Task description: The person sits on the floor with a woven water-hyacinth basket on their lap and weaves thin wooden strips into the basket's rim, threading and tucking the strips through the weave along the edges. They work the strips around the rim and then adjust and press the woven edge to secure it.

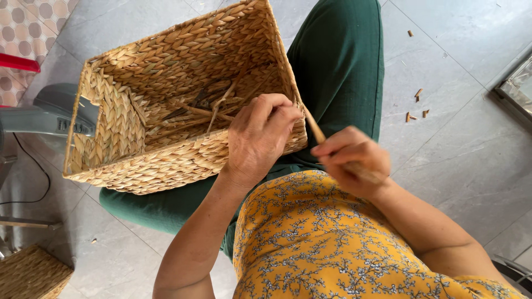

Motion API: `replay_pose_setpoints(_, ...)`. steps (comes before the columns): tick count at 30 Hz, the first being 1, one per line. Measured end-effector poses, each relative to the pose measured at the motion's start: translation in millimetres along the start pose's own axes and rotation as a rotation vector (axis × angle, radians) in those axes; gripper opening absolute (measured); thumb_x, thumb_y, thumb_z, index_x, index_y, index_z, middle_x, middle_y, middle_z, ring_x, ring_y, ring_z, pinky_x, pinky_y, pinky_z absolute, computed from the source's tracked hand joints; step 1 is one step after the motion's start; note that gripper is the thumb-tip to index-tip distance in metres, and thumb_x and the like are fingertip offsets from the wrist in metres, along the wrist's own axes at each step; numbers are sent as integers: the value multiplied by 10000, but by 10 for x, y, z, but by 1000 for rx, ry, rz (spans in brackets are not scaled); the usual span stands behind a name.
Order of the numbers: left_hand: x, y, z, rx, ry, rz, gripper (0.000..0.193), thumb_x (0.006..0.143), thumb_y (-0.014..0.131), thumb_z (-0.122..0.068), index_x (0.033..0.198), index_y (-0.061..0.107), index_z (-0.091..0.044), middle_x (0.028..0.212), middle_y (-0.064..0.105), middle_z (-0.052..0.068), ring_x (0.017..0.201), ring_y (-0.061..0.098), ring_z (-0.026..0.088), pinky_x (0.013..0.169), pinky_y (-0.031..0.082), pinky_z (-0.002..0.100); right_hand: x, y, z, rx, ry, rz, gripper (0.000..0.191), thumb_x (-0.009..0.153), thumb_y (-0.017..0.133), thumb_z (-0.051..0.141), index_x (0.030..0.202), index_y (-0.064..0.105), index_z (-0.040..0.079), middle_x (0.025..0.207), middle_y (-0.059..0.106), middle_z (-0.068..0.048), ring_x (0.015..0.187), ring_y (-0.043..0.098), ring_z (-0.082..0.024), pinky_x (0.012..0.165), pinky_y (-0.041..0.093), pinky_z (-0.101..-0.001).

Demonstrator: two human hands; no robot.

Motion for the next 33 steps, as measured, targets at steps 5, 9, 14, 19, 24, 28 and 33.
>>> replay_pose_setpoints(5,-13,-35,134,44,-96,82,330,924,746,-186,1200,613,-65,1112,664,65,995,687,280,862,548,425,227,335,220,-87,-80,196,295,888,760,-121,1102,624,30,1095,707,-144,954,741,-251,800,631,-332)
replay_pose_setpoints(9,-16,-50,273,85,-185,264,286,984,674,-284,1218,679,-120,1042,741,71,930,727,287,789,565,435,353,372,335,-195,-121,295,291,865,763,-87,1128,722,28,1101,682,-153,934,718,-242,797,616,-326)
replay_pose_setpoints(14,97,-135,251,-1,-316,287,229,984,648,-283,1167,728,-171,1001,768,64,888,745,311,734,572,448,547,238,506,-241,-157,366,212,876,747,62,1078,748,-3,1115,701,-156,916,691,-262,781,571,-374)
replay_pose_setpoints(19,281,-408,26,-43,-329,329,238,970,651,-282,1156,743,-166,1010,770,91,889,730,340,748,559,472,952,-53,664,78,69,285,80,911,657,3,976,697,25,1091,703,-132,928,714,-200,818,600,-324)
replay_pose_setpoints(24,376,-563,-148,-97,-339,331,234,976,651,-267,1152,726,-133,1012,763,120,900,721,358,760,552,481,1206,-211,963,-36,57,273,148,855,656,-141,967,696,-54,1066,663,-199,984,746,-268,890,643,-329)
replay_pose_setpoints(28,440,-562,46,-287,-317,290,208,952,660,-196,1115,692,-71,1048,762,110,928,753,296,794,576,409,1209,-171,907,-150,27,284,156,811,745,-88,948,705,-26,1024,694,-165,960,751,-244,841,640,-306)
replay_pose_setpoints(33,461,-396,234,-388,-371,266,195,926,716,-211,1043,715,-54,987,770,71,916,766,191,816,591,328,1101,-146,856,-159,-45,274,120,880,759,-37,988,725,0,1019,730,-127,915,746,-191,742,603,-260)
Point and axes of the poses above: each hand's wrist, its own x-axis towards the middle knuckle, its own y-axis out of the palm, z = x × y, the point moved 8 cm from there along x, towards the middle knuckle
